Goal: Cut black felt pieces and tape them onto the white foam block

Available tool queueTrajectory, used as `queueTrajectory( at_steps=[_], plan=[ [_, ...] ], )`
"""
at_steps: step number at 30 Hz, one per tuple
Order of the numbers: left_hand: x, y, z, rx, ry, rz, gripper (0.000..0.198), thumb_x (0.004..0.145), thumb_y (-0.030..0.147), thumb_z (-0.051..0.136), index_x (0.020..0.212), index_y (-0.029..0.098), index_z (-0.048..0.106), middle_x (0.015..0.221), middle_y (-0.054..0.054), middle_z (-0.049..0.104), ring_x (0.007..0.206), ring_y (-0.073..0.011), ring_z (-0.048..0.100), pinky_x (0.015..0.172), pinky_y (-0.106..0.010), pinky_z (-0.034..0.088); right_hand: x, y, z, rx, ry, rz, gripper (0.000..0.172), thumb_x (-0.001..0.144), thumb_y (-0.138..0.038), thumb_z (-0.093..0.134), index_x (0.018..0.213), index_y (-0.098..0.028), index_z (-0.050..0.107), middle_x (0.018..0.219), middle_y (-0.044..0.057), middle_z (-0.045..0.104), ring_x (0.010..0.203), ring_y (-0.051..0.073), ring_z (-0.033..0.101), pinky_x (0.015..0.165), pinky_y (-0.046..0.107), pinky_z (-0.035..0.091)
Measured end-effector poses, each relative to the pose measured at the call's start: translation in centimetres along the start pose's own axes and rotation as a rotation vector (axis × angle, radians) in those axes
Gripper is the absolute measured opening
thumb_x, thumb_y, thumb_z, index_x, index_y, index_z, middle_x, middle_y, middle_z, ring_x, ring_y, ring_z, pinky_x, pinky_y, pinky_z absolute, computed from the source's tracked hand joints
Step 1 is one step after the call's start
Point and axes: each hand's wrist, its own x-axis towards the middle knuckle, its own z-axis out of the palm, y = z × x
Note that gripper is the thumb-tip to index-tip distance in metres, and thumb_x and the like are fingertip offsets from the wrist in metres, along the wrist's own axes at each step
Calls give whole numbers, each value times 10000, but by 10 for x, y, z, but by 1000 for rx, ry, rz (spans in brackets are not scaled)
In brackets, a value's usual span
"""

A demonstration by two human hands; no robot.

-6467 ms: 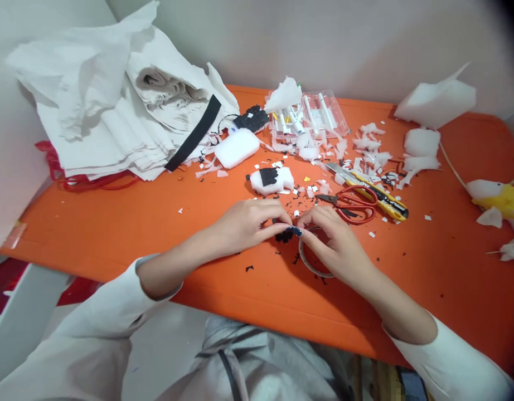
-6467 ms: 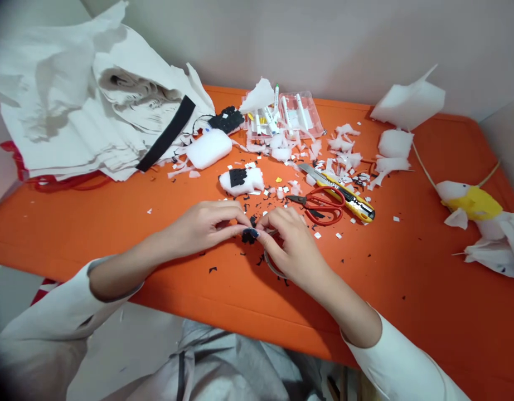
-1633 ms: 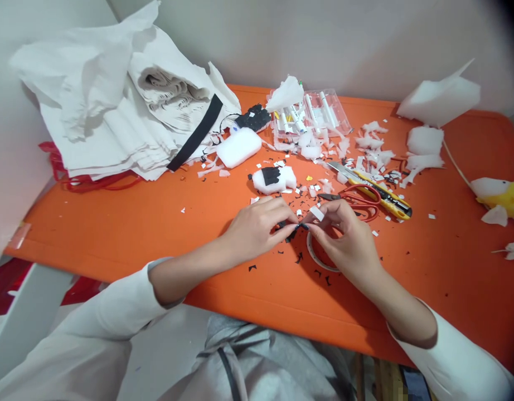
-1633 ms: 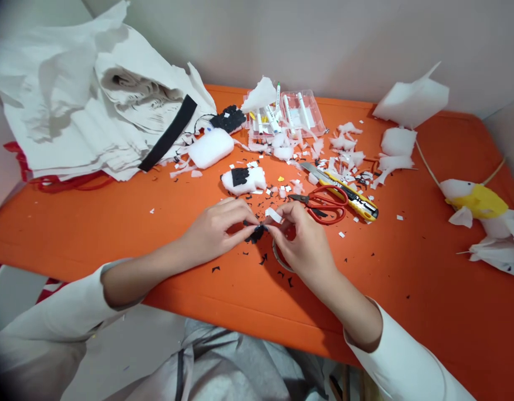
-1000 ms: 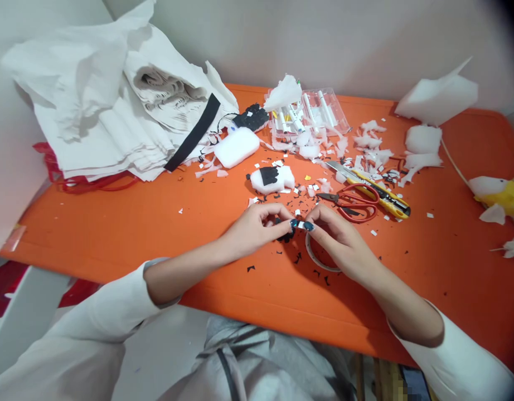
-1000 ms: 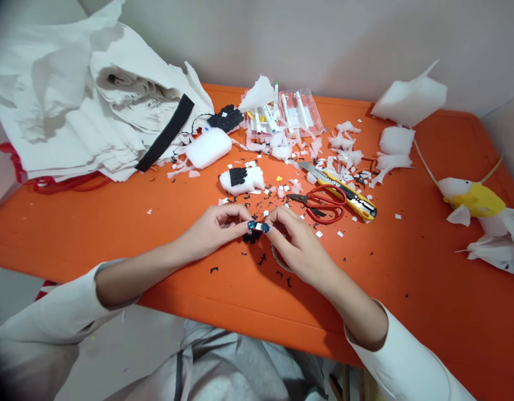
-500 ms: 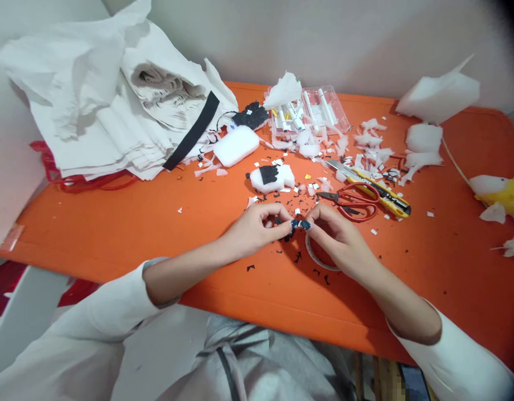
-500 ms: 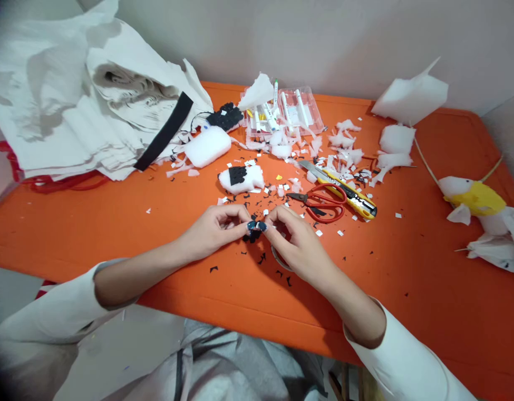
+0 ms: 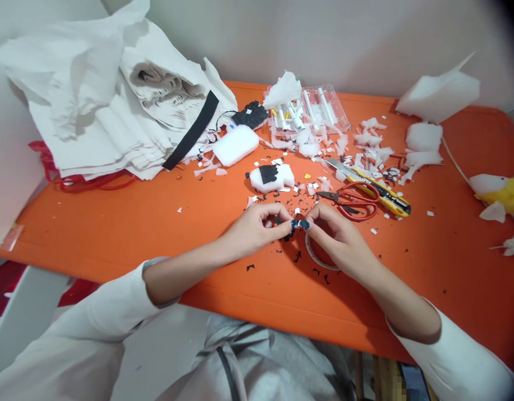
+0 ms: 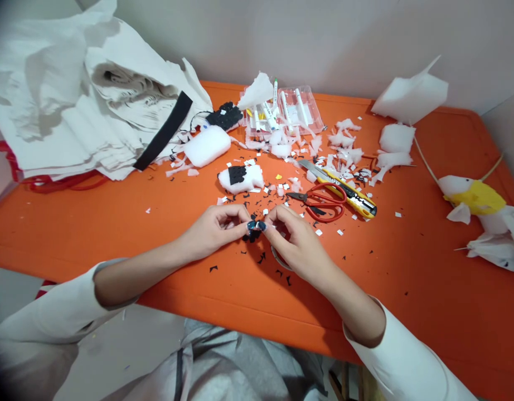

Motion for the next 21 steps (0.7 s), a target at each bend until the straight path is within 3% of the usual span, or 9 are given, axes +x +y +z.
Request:
queueTrajectory(
  at_steps=[15,21],
  plan=[
    [1,-4,1,-17,-13,22,173,846,307,586,767,153,584,663,32,515,576,-81,394,545,-230,283,0,-2,0,-47,-1,-24,116,936,-240,491,825,-206,502,764,-22,510,691,127,466,656,256,368],
    [-3,-2,1,98,-33,78,119,876,273,559,817,172,581,732,39,515,595,-77,380,545,-220,299,0,-1,0,-95,-3,-42,118,932,-227,496,816,-207,502,768,-14,519,708,137,474,666,268,367]
  ],
)
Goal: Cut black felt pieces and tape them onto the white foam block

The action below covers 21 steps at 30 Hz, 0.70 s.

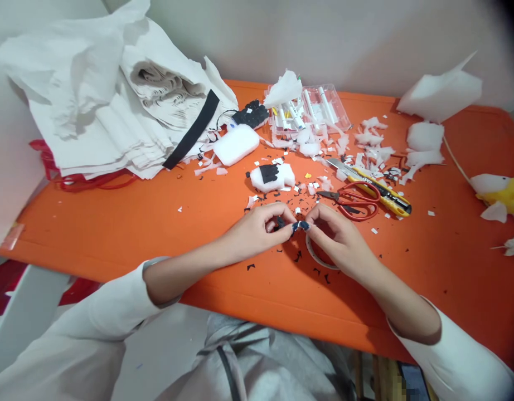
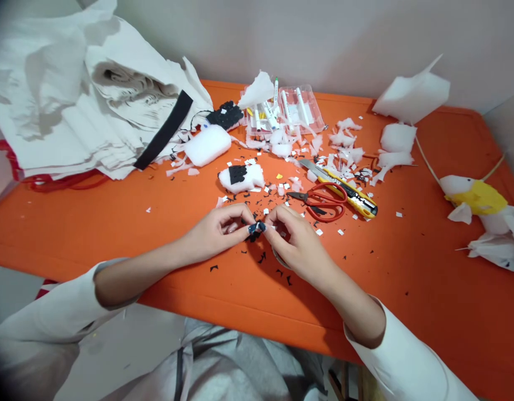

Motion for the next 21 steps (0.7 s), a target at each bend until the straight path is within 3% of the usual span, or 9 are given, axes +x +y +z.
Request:
queueTrajectory(
  at_steps=[10,13,16,21],
  plan=[
    [-1,4,-3,181,-85,159,180,943,286,510,842,174,608,777,28,562,685,-89,492,641,-206,373,-1,0,-2,-139,-77,-96,90,870,-135,487,823,-211,489,787,3,523,723,161,476,671,297,368],
    [0,4,-5,293,-59,238,173,951,241,494,833,172,600,794,13,583,751,-108,533,713,-217,400,0,0,-4,-181,-98,-118,68,886,-157,488,863,-210,524,818,23,552,755,176,502,685,309,392],
    [0,2,-8,540,11,363,194,968,228,455,855,174,603,839,-15,620,793,-132,543,729,-242,403,0,1,-6,-146,-69,-112,117,929,-194,467,927,-215,581,931,61,609,877,203,564,802,349,444],
    [-2,-2,-19,1055,165,641,224,984,209,411,947,217,632,857,-29,668,752,-145,516,604,-288,328,0,1,-8,-2,-16,-79,238,963,-227,453,1047,-255,674,1087,58,662,1069,212,597,984,385,426]
  ],
)
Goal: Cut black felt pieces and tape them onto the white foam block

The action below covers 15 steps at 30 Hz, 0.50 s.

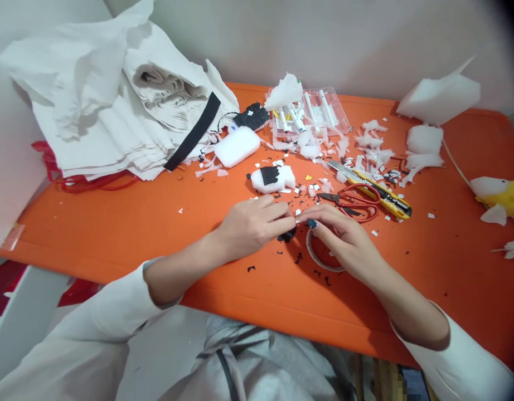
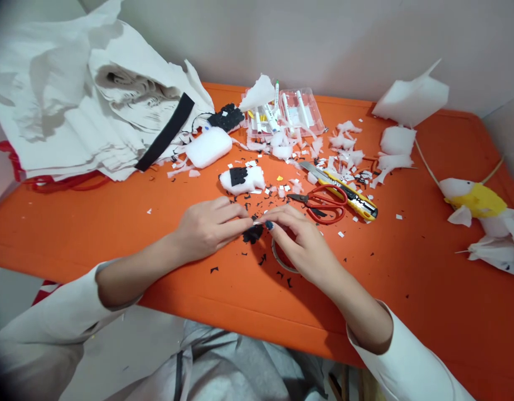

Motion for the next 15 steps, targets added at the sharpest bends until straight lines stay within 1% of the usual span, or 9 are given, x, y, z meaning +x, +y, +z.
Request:
queueTrajectory(
  at_steps=[2,4,6,8,10,12,13,15],
  plan=[
    [-1,-2,-3,120,20,58,231,978,176,406,960,231,630,848,-21,678,728,-139,509,583,-301,302,-1,-2,0,-8,35,-12,271,971,-234,449,1095,-271,686,1157,53,659,1135,212,574,1030,394,396],
    [-1,-3,-5,157,3,74,237,976,169,402,956,237,629,853,-19,683,705,-134,503,573,-306,291,-1,-4,1,-61,67,-39,320,973,-231,448,1211,-298,650,1251,45,628,1211,214,525,1069,406,358],
    [0,-1,-7,111,-13,62,244,976,173,398,951,242,630,843,-21,679,674,-129,491,561,-312,278,-2,-4,1,-104,94,-58,397,975,-242,454,1352,-326,547,1355,36,564,1284,214,463,1099,414,326],
    [2,2,-9,38,-26,43,250,975,178,397,948,252,635,818,-23,671,651,-126,480,548,-318,263,-2,-4,1,-110,114,-62,435,978,-265,459,1406,-343,483,1429,30,496,1329,215,419,1116,416,307],
    [3,5,-10,-13,-30,30,250,974,189,406,934,258,644,800,-25,672,636,-126,475,536,-320,250,-2,-3,0,-137,112,-73,377,982,-284,453,1340,-348,553,1411,28,508,1318,226,425,1109,429,307],
    [3,7,-11,-53,-45,12,245,972,209,419,924,261,654,799,-27,682,626,-126,478,530,-320,249,-2,-2,-1,-202,84,-88,297,979,-295,457,1203,-329,648,1295,43,586,1246,246,467,1069,447,332],
    [3,7,-11,-75,-51,5,242,971,219,424,927,263,658,801,-27,686,620,-126,481,526,-319,250,-1,-2,-1,-239,69,-96,262,973,-297,469,1138,-312,671,1223,53,617,1200,256,485,1043,454,346],
    [1,7,-11,-102,-42,3,242,970,225,427,949,267,665,797,-27,691,611,-126,487,519,-318,250,-1,0,-1,-290,53,-109,192,952,-284,503,1049,-278,668,1108,68,640,1119,265,505,994,456,366]
  ],
)
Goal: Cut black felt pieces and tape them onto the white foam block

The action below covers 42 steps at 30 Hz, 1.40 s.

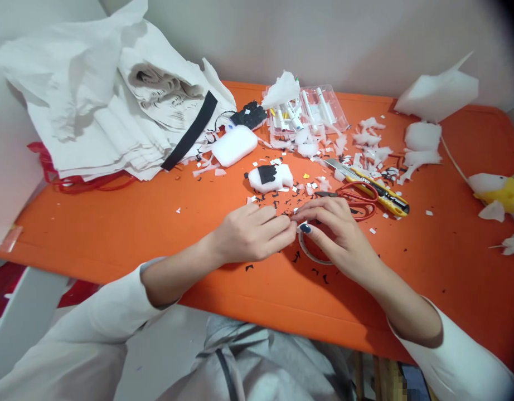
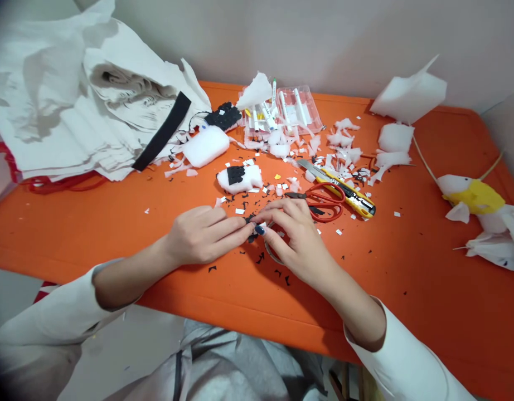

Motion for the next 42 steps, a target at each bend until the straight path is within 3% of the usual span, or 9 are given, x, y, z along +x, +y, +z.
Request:
queueTrajectory(
  at_steps=[6,9,13,20,24,28,33,39,42],
  plan=[
    [-2,-5,5,-12,80,-59,211,949,360,522,978,216,673,854,-47,713,714,-151,566,614,-291,364,1,6,1,-35,34,-4,76,928,-251,521,880,-251,581,975,65,624,1017,264,509,925,456,372],
    [1,-5,8,-276,37,-188,254,919,406,566,955,179,671,908,-57,704,841,-168,608,755,-277,437,1,7,1,-32,32,0,75,931,-254,516,883,-254,574,971,64,618,1022,265,504,922,452,369],
    [4,-2,11,-614,-28,-333,127,920,246,559,892,175,661,893,-21,686,869,-137,614,819,-244,444,0,6,3,-33,25,14,67,928,-257,531,882,-254,580,967,60,617,1017,260,501,914,433,375],
    [7,1,9,-891,-109,-582,133,875,257,583,813,170,662,765,14,644,630,-90,518,593,-196,391,4,10,-6,-6,9,42,143,943,-316,532,1050,-267,613,1103,74,628,1103,269,513,953,448,380],
    [7,-1,9,-896,-92,-645,149,859,277,586,786,166,654,673,27,603,572,-86,464,533,-195,338,5,39,-38,-231,253,204,232,933,-366,520,1103,-234,608,1104,101,632,1035,286,552,862,429,432],
    [5,-4,13,-858,-56,-708,154,844,298,590,822,174,679,635,34,570,545,-88,415,507,-204,302,-2,68,-64,-643,66,115,197,874,-277,570,1029,-216,674,987,99,670,927,304,557,806,435,427],
    [4,-7,14,-795,-36,-767,189,842,335,586,869,182,695,588,47,472,528,-91,342,490,-216,236,-5,62,-60,-814,-63,133,265,859,-170,513,1090,-177,642,1001,128,675,898,299,598,716,391,420],
    [5,-7,12,-822,-31,-797,205,848,360,586,858,171,666,579,54,430,522,-90,338,493,-214,229,-4,42,-65,-807,236,357,266,869,-244,498,1120,-179,562,1075,168,620,678,241,574,499,332,277],
    [5,-8,14,-869,-41,-813,198,852,350,581,882,168,652,626,40,496,554,-93,395,524,-211,278,-6,40,-69,-410,280,402,232,880,-364,540,1048,-209,578,975,122,622,758,246,584,569,344,391]
  ],
)
